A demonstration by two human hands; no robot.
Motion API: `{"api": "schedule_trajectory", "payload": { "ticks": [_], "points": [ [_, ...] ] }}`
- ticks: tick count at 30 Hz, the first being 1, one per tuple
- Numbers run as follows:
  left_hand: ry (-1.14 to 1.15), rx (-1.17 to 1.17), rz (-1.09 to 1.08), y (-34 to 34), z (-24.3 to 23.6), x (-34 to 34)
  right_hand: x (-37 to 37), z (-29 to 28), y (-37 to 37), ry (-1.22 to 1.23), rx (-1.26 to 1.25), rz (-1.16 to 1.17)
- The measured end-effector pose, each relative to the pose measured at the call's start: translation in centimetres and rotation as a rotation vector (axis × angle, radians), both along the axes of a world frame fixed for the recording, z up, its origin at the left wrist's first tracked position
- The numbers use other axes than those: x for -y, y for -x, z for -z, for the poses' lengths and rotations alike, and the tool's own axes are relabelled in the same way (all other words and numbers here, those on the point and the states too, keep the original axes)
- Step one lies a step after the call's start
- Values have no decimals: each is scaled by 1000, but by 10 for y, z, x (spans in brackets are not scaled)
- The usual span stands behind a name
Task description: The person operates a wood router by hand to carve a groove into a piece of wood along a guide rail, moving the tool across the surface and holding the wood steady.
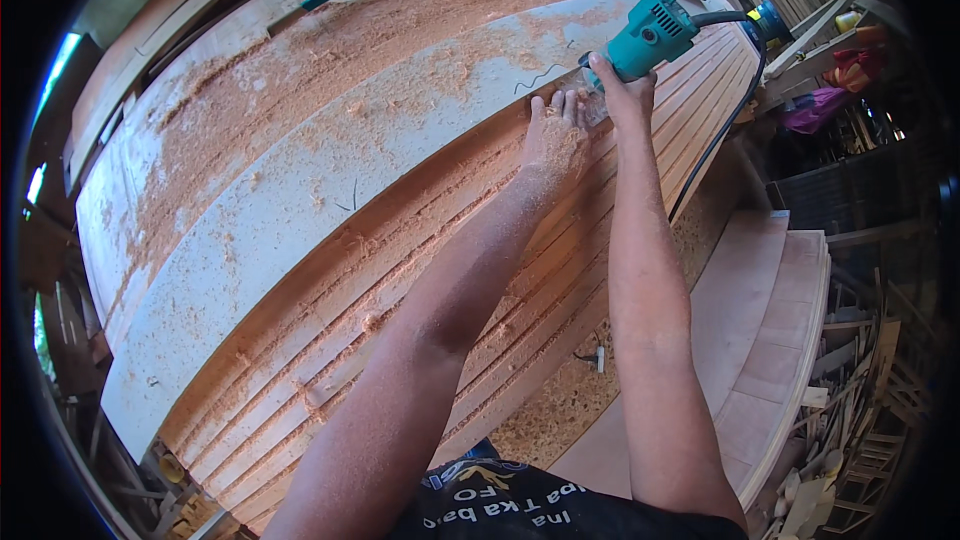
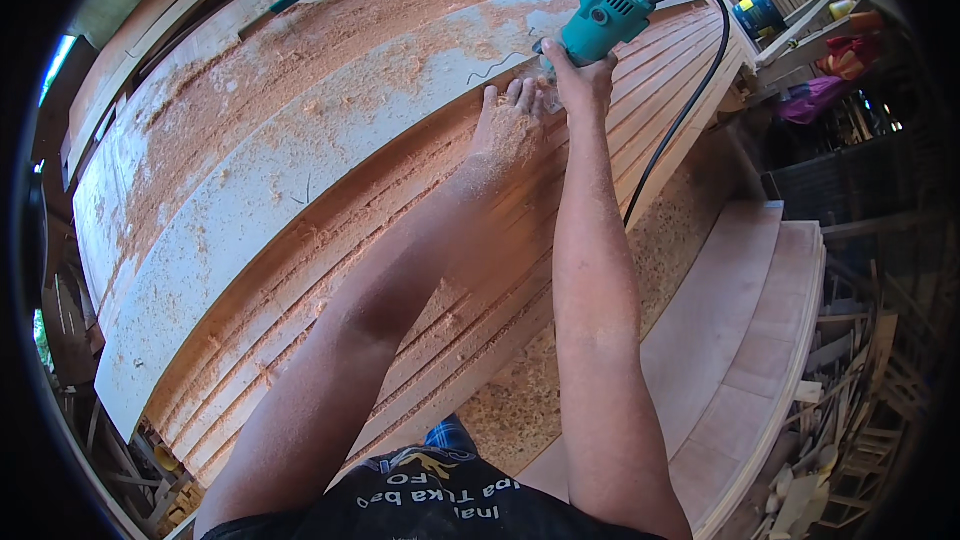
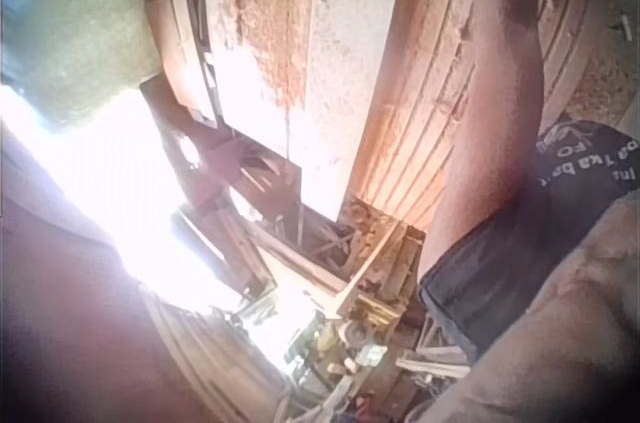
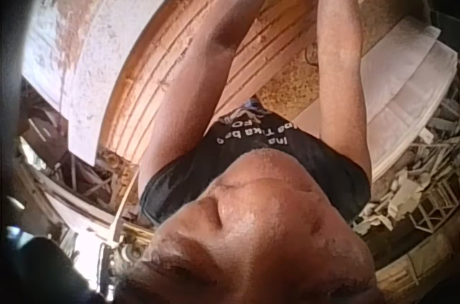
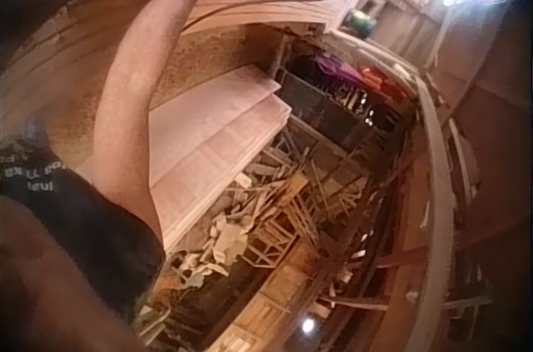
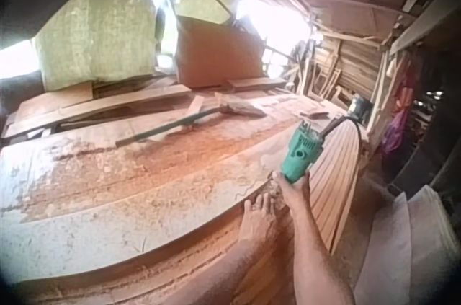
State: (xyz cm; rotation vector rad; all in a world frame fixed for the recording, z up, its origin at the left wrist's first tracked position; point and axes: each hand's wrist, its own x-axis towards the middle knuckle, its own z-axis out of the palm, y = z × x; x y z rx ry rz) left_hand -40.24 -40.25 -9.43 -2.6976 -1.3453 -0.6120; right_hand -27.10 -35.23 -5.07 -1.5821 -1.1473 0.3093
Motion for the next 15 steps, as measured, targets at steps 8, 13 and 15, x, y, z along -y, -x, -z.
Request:
{"api": "schedule_trajectory", "payload": {
  "ticks": [8,13,15],
  "points": [
    [-3,-1,2,-9,0,-9,-9,0,-10,-15,-6,0],
    [19,25,12,-16,1,-13,-15,0,-17,8,-25,-45],
    [13,27,20,-22,0,-15,-19,4,-27,-35,16,-4]
  ]
}}
